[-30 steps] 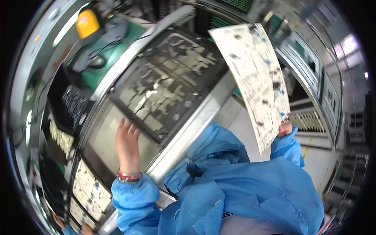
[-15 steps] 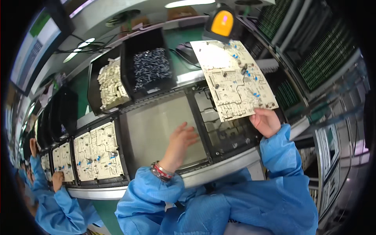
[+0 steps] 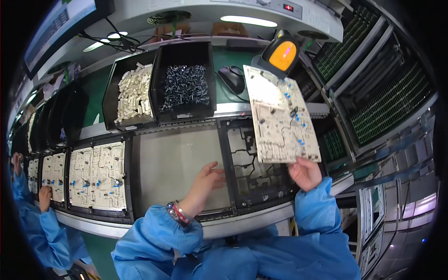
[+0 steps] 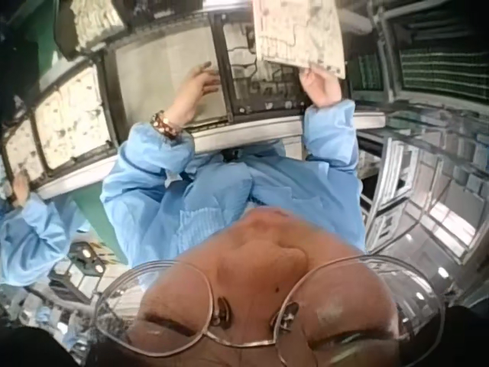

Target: Assembling components onto a circuit board in a factory setting.

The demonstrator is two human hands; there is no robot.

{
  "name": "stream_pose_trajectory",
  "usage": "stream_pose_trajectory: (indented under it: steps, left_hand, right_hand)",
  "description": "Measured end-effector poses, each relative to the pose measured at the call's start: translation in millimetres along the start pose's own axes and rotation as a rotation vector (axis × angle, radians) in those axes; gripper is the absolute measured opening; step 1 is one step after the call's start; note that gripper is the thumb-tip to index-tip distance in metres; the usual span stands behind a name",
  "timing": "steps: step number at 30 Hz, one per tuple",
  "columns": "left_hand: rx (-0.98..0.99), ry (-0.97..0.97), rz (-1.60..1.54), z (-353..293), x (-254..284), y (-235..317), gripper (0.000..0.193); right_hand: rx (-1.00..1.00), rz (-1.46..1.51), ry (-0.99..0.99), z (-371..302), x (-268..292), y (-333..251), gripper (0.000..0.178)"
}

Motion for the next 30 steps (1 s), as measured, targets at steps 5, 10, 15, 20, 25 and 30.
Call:
stream_pose_trajectory:
  steps: [5, 10, 15, 20, 25, 30]
  left_hand:
    - [0.000, 0.010, -0.023, 3, 0, -4, 0.052]
    - [-0.013, -0.016, -0.015, 4, 0, -1, 0.052]
    - [-0.032, 0.006, -0.007, 4, 0, -3, 0.053]
    - [-0.098, 0.048, 0.065, 3, 1, -10, 0.051]
    - [-0.567, 0.271, 0.383, -4, 9, 0, 0.051]
    - [-0.422, -0.489, -0.275, -40, -29, 37, 0.069]
  right_hand:
    - [-0.093, 0.084, -0.183, -33, -3, 16, 0.052]
    - [-0.043, -0.089, -0.153, -52, -11, 29, 0.075]
    - [-0.098, -0.088, -0.198, -61, -9, 33, 0.080]
    - [-0.034, -0.160, -0.141, -66, 6, 34, 0.080]
    - [-0.057, -0.159, -0.140, -66, 12, 39, 0.079]
    - [-0.005, -0.246, -0.102, -61, 13, 55, 0.062]
Point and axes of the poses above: each hand's wrist, its own z-axis towards the middle knuckle, its own x-axis out of the back of the hand, y = z × x, the point moved 3 cm from there along z, towards the middle knuckle, and after that the axes turned 5 degrees about y, right-handed, at the moved point
